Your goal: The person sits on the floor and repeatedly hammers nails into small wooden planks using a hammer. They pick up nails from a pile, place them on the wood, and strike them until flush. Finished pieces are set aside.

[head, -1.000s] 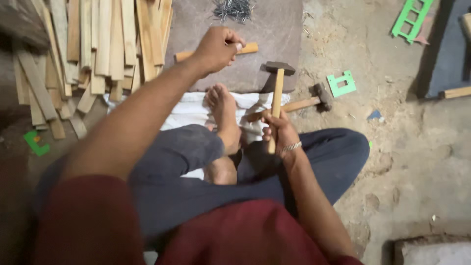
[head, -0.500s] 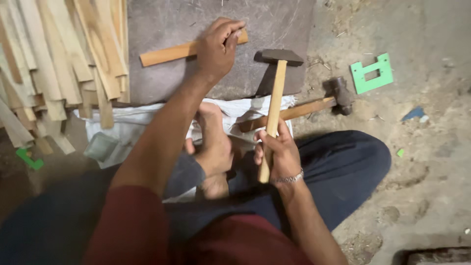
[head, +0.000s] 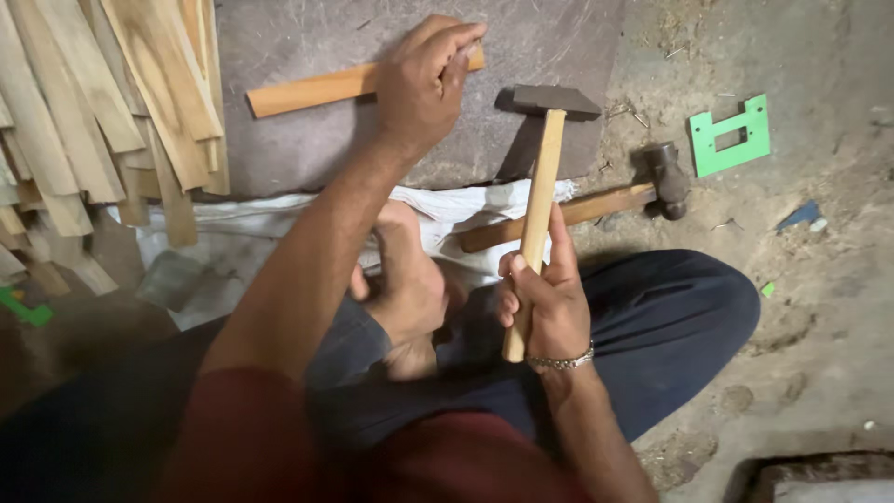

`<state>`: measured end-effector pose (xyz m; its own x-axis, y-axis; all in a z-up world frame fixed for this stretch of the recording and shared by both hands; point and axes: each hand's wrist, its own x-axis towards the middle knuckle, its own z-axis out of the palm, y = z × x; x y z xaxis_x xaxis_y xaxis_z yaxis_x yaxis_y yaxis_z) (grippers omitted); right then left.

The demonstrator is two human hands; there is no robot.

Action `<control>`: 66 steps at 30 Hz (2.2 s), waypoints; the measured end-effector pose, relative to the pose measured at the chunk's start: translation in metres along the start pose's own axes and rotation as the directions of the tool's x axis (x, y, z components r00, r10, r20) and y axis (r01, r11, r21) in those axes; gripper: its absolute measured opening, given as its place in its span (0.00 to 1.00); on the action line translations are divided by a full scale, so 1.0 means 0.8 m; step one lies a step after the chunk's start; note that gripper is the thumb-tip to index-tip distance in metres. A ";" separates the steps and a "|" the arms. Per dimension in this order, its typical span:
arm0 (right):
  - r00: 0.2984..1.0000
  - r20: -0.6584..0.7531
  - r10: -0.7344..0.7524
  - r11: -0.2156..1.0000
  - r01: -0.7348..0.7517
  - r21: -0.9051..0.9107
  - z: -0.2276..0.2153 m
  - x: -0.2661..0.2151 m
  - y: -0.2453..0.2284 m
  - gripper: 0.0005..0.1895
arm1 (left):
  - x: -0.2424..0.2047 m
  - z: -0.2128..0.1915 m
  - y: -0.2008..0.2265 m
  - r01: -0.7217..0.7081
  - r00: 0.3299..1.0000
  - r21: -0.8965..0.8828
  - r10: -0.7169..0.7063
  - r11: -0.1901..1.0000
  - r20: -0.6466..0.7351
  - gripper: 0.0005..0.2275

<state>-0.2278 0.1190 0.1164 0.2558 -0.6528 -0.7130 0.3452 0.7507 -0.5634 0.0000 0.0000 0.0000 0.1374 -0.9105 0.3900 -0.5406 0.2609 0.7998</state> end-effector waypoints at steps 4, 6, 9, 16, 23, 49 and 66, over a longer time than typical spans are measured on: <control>0.993 -0.096 -0.068 0.973 0.044 -0.227 0.007 -0.001 0.006 0.44 | -0.004 0.002 -0.001 -0.016 0.999 0.066 0.018 0.998 -0.031 0.12; 0.972 -0.170 -0.163 0.877 0.064 -0.476 0.013 0.001 0.009 0.45 | -0.004 0.004 -0.001 -0.041 0.997 0.069 0.045 0.997 -0.063 0.12; 0.596 0.487 -0.638 -0.149 0.525 -0.838 0.016 0.003 0.001 0.39 | -0.005 0.005 -0.002 -0.059 0.995 0.048 0.063 0.997 -0.081 0.12; 0.603 0.389 -0.696 0.051 0.583 -0.811 0.013 0.012 -0.015 0.33 | -0.014 0.015 -0.009 0.137 0.988 0.003 -0.137 0.991 -0.071 0.30; 0.630 0.485 -0.606 -0.106 0.540 -0.835 0.019 0.032 -0.034 0.33 | -0.019 0.021 -0.017 0.107 0.989 -0.009 -0.107 0.994 -0.098 0.36; 0.745 0.378 -0.550 -0.203 0.319 -0.926 0.005 0.053 0.002 0.33 | -0.024 0.014 -0.020 0.141 0.984 -0.100 -0.150 0.985 -0.095 0.35; 0.862 -0.142 -0.486 0.738 0.318 -0.595 -0.058 0.030 0.015 0.36 | 0.062 -0.045 0.103 -0.028 1.000 0.081 0.028 0.996 0.003 0.16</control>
<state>-0.2592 0.1168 0.0732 -0.0752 -0.9133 -0.4002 -0.2005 0.4070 -0.8911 -0.0078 -0.0122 0.1019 0.1195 -0.9040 0.4106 -0.6098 0.2595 0.7489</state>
